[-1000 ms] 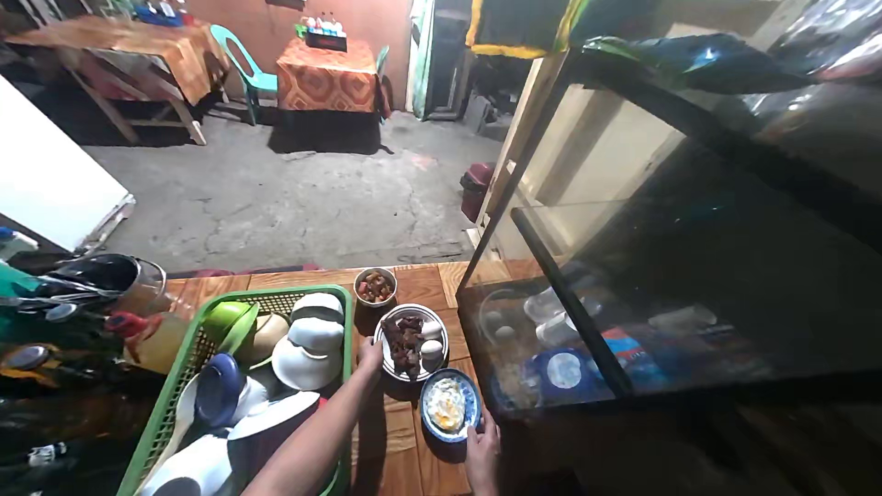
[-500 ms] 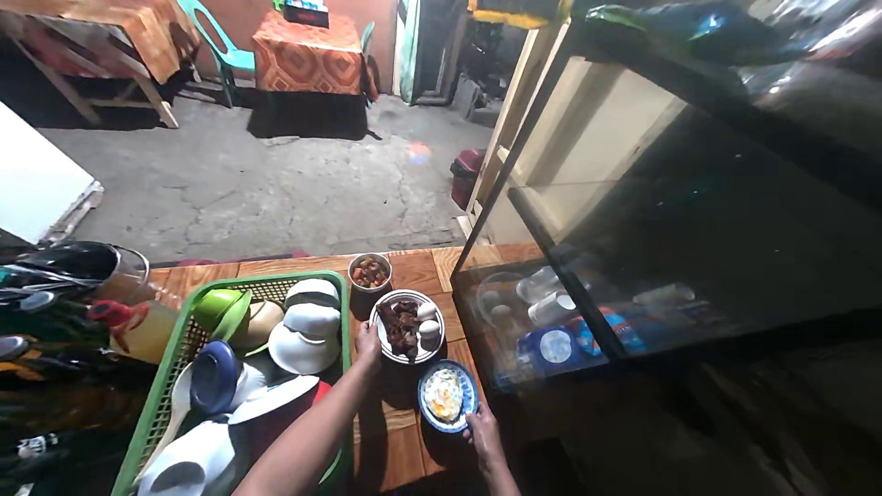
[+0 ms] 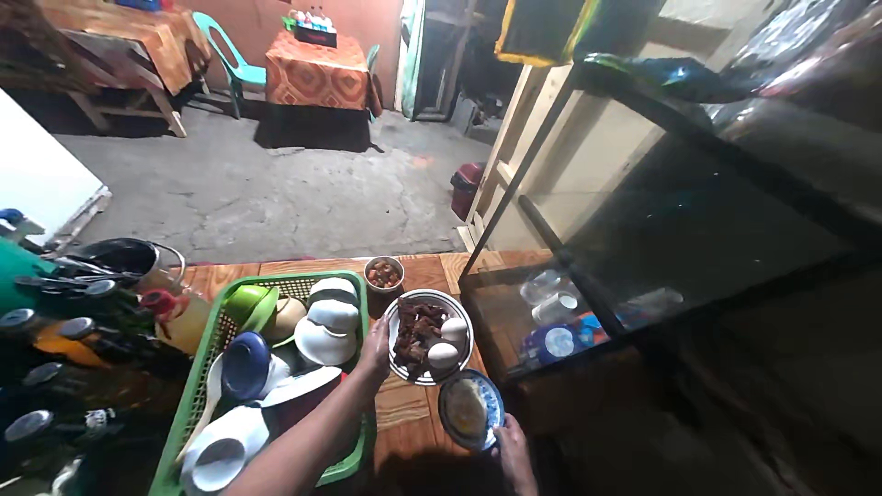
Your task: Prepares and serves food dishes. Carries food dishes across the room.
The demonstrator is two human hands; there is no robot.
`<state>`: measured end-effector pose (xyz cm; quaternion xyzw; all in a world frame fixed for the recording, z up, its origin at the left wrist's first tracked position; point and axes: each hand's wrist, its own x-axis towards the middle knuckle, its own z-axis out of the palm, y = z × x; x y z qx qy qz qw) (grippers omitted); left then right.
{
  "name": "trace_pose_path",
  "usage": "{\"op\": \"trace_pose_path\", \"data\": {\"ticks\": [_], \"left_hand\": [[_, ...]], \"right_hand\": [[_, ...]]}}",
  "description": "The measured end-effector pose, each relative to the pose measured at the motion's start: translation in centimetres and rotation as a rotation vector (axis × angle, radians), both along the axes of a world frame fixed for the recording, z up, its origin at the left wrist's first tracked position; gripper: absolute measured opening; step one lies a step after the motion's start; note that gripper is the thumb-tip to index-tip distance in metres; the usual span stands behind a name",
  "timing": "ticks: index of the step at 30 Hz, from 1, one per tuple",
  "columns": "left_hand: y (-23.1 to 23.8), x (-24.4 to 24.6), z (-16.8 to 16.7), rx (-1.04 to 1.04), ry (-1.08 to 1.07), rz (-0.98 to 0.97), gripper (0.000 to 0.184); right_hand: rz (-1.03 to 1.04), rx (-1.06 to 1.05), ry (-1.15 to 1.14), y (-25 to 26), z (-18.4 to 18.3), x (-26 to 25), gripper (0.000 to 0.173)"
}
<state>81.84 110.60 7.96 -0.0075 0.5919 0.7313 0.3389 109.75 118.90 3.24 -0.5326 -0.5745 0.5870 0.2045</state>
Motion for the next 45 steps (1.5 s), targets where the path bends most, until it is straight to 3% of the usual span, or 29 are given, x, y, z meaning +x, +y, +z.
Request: {"op": "trace_pose_path", "data": {"ticks": [3,7,11,19,23,29,34,38,40,42,45], "left_hand": [[-3.4,0.3,2.2,-0.054,-0.065,-0.07,0.052],[-8.5,0.9,3.3,0.292,-0.287,-0.088,0.046],[-13.8,0.5,3.9,0.426,-0.346,-0.044,0.05],[-22.8,-0.7,4.5,0.171,-0.17,0.017,0.046],[-26.1,-0.8,4.6,0.052,-0.036,-0.033,0.041],[-28.4,-0.3,4.4,-0.012,0.033,-0.061,0.037],[-30.0,0.3,4.4,0.016,0.089,-0.068,0.031],[-30.4,0.7,4.4,0.085,0.03,0.008,0.031],[-30.2,1.1,4.5,0.11,-0.013,0.077,0.03],[-30.0,1.5,4.5,0.105,-0.03,0.124,0.031],[-29.5,2.0,4.3,0.146,-0.076,0.21,0.036]], "right_hand": [[-0.006,0.028,0.048,-1.1,1.2,-0.4,0.028],[0.031,0.087,0.081,-2.2,2.9,-1.5,0.027],[0.091,0.144,0.092,-2.9,4.9,-2.4,0.029],[0.219,0.176,0.23,-4.5,9.0,-7.4,0.028],[0.411,0.176,0.334,-7.1,11.6,-11.5,0.028],[0.842,0.178,0.313,-11.6,15.1,-16.9,0.037],[1.252,0.161,0.186,-14.3,14.9,-20.8,0.041],[1.461,0.345,-0.005,-15.0,14.6,-23.0,0.045],[1.524,0.537,-0.161,-15.2,16.0,-23.5,0.045],[1.522,0.589,-0.169,-14.4,17.2,-24.3,0.043],[1.288,0.563,-0.034,-9.2,15.9,-27.1,0.038]]}}
